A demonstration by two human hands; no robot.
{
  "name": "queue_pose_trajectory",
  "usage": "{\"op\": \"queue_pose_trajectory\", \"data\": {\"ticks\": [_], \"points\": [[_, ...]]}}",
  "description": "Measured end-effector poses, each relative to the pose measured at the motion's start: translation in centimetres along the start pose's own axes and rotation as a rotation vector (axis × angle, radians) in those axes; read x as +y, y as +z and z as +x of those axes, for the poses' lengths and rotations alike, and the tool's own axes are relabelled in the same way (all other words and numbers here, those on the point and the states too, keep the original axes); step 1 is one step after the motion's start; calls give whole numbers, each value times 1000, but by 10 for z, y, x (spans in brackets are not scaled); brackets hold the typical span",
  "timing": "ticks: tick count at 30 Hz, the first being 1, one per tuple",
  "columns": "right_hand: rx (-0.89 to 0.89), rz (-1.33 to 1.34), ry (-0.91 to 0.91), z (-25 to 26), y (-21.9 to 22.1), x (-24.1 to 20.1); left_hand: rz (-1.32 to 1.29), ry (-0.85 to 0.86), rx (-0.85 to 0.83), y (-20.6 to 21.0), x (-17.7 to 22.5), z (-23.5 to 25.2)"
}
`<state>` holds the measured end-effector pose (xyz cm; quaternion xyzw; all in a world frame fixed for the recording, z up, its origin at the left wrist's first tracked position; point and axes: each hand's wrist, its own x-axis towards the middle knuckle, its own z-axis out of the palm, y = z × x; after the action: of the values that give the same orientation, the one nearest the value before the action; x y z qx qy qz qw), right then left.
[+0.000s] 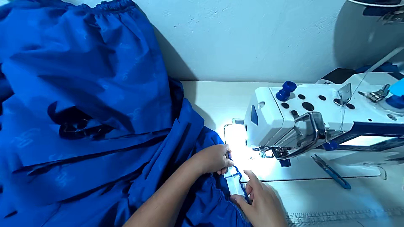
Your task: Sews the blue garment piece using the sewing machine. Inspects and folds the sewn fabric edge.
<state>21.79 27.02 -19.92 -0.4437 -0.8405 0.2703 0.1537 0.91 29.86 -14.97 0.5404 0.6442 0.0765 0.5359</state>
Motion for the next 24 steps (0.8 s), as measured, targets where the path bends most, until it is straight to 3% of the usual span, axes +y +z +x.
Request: {"op": "queue_pose_trajectory", "data": {"ticks": [4,8,9,13,16,20,24], "points": [[-10,-13,38,5,3,-3,164,-6,-9,11,9,-5],[35,-43,-20,-1,8,-2,256,3,418,13,0,-2],[37,-49,-19,-3,8,-2,275,8,442,15,0,-1],[42,-52,-5,-2,8,-2,236,-49,191,15,8,-3],[66,-6,-12,-1,9,1,108,-30,115,13,4,1],[-23,80,90,3,3,3,-209,110,197,12,-2,3],[-112,239,155,-6,-8,5,-119,113,351,8,-10,6]]}}
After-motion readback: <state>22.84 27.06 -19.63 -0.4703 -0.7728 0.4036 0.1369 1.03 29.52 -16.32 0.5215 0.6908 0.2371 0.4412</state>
